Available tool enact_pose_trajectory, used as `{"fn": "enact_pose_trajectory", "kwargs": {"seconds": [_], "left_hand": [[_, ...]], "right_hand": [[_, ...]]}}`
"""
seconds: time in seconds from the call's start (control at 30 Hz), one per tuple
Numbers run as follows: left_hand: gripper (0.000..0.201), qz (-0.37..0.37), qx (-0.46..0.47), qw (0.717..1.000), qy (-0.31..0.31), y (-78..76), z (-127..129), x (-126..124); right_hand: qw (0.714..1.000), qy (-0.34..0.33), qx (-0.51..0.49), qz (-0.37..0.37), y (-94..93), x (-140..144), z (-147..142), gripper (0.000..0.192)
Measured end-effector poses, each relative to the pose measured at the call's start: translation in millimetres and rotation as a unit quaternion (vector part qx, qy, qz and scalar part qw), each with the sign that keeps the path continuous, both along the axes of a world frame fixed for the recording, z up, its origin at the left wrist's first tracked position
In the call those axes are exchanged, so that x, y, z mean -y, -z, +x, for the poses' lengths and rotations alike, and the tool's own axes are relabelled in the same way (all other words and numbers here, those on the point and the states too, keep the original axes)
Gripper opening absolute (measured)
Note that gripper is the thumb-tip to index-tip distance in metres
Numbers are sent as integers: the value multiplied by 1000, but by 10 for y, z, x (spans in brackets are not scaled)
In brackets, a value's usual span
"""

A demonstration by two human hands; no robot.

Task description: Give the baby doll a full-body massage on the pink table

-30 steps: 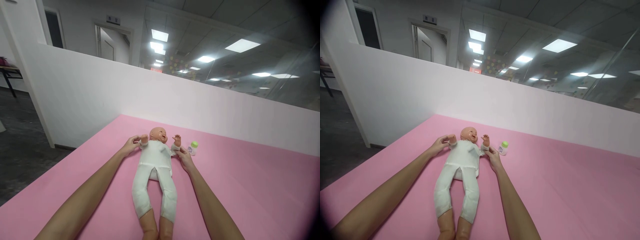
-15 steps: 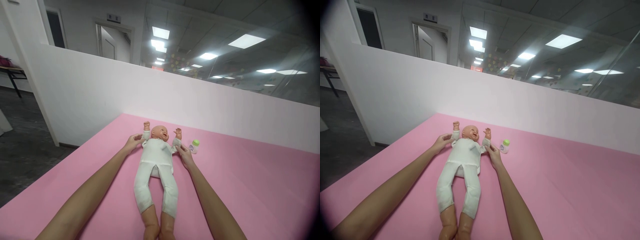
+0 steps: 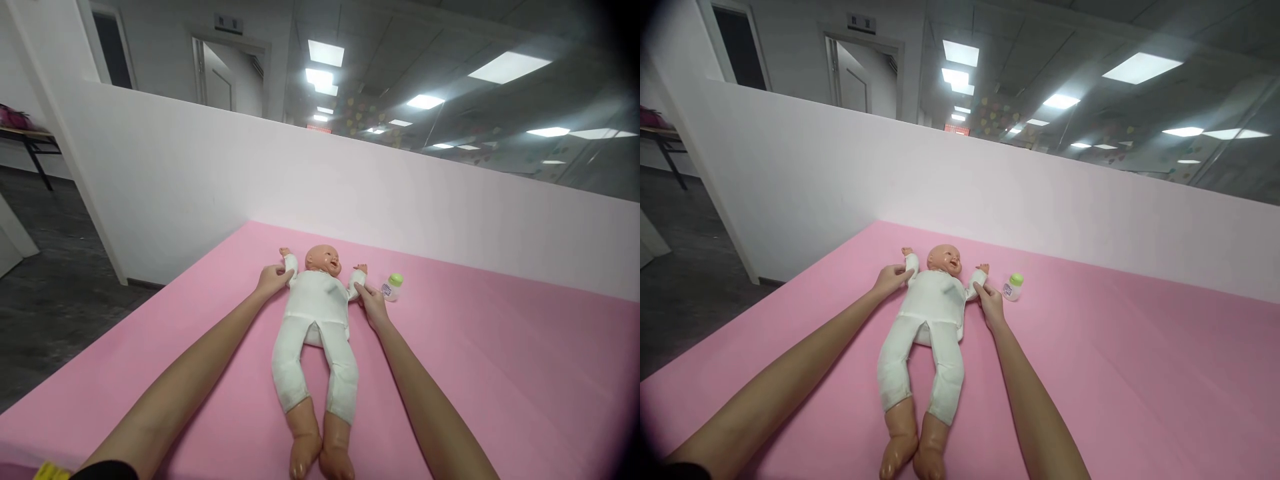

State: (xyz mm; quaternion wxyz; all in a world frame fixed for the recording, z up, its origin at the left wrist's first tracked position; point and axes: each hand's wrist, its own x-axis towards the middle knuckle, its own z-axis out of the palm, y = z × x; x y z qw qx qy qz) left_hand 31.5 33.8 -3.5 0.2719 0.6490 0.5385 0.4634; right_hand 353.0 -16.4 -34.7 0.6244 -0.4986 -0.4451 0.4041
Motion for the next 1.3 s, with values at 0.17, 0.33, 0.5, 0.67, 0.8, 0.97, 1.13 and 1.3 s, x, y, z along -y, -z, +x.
{"fn": "enact_pose_trajectory", "kwargs": {"seconds": [0.17, 0.33, 0.5, 0.67, 0.8, 0.97, 1.13, 1.3], "left_hand": [[43, -14, 80, 993, 88, 41, -79, -57], [43, 9, 125, 975, 182, -24, -126, -19], [38, -32, 145, 958, 245, -56, -158, 8], [42, -48, 169, 952, 251, -30, -162, -14], [48, -45, 202, 948, 241, -43, -141, 11], [52, -35, 227, 952, 203, -26, -93, 5], [36, -26, 86, 993, 82, 27, -11, -39], [46, -20, 12, 1000, -1, 27, 46, -57]], "right_hand": [[995, -62, -47, 60, 24, 9, 41, 38], [993, -97, -40, 61, 16, 29, 82, 29], [986, -149, -36, 68, -22, 66, 92, 38], [986, -154, -33, 56, -56, 109, 82, 31], [989, -127, -50, 52, -33, 98, 83, 35], [996, -69, -36, 38, 35, 8, 104, 37], [999, -32, -6, 10, 72, -62, 126, 42], [1000, 1, 8, -11, 103, -99, 143, 46]]}}
